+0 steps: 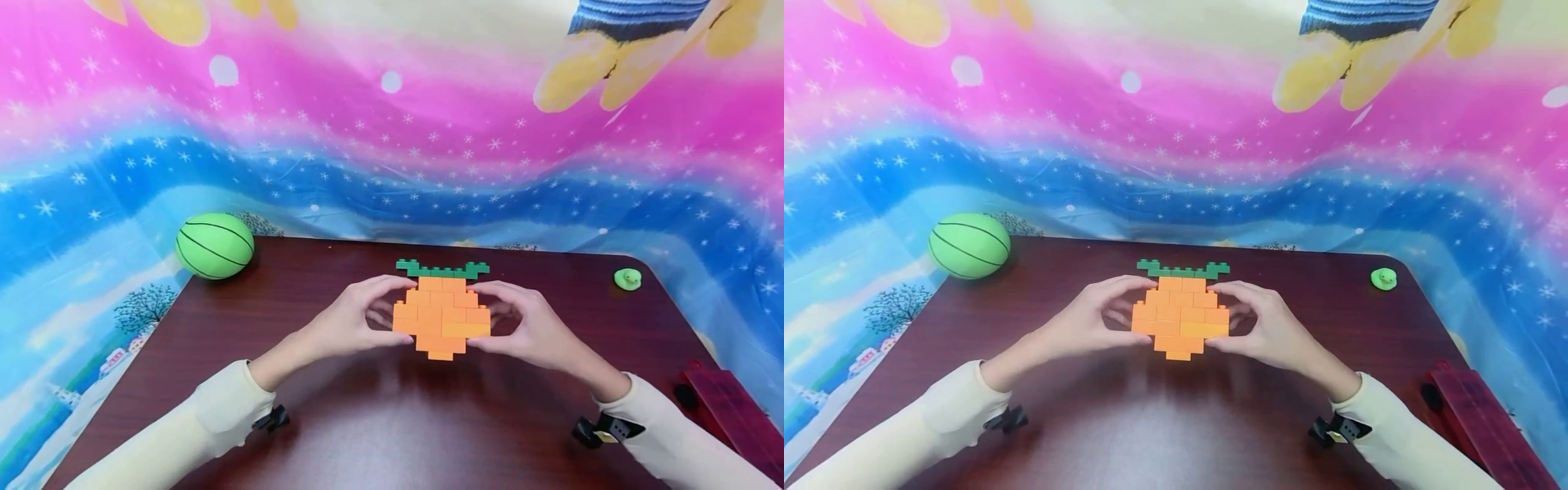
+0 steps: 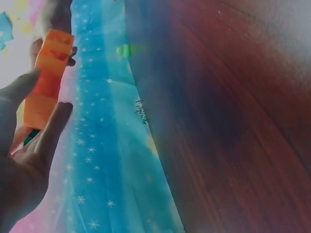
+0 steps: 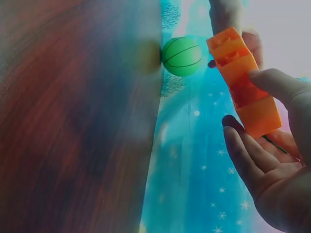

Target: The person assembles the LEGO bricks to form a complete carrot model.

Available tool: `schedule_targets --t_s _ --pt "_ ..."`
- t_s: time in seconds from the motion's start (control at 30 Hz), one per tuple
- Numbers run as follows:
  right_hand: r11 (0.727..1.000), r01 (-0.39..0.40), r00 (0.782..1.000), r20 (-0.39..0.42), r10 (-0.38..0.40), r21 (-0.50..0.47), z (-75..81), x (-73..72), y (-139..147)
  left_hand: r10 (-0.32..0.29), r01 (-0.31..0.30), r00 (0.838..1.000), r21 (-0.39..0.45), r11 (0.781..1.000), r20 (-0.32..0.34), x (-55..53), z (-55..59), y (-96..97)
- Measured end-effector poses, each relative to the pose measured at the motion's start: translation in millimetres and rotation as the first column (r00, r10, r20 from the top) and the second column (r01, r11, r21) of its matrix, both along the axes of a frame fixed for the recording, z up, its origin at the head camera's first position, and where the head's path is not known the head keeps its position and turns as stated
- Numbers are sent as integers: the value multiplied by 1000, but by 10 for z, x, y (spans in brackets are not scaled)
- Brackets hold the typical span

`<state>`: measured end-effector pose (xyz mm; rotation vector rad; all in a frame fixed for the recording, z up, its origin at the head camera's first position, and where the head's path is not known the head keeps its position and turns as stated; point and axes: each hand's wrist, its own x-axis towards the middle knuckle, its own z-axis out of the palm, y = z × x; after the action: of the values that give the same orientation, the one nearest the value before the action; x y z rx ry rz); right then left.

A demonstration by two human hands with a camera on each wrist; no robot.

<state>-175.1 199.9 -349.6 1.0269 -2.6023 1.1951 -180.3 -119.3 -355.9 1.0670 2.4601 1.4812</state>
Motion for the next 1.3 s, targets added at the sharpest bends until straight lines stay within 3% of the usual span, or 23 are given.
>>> schedule_targets --t_s 0.17,0.33,0.5,0.63,0.8,0.93,1.07,1.3 --pt "1000 4 999 33 -5 27 -27 -29 25 -15 4 988 -74 997 -154 -44 12 32" --pt "997 8 999 33 -11 72 -29 -59 27 -20 -5 978 -123 992 -208 -105 8 36" --pt "988 19 997 72 -31 151 -70 -133 8 11 -54 980 -213 976 -200 -166 -43 45" --pt "973 11 994 104 -36 232 -170 -236 -8 41 -97 987 -365 926 -157 -240 -113 72" --pt "956 -25 984 178 -29 292 -340 -393 1 62 -83 996 -494 866 -58 -361 -233 142" --pt "943 -48 968 248 -37 331 -504 -467 14 66 -60 998 -543 838 -9 -417 -362 191" --pt "930 -71 956 290 -39 360 -640 -482 17 48 -41 999 -587 809 -3 -436 -471 215" --pt "926 -87 953 302 -29 367 -713 -472 1 39 -33 999 -627 778 -4 -415 -515 201"
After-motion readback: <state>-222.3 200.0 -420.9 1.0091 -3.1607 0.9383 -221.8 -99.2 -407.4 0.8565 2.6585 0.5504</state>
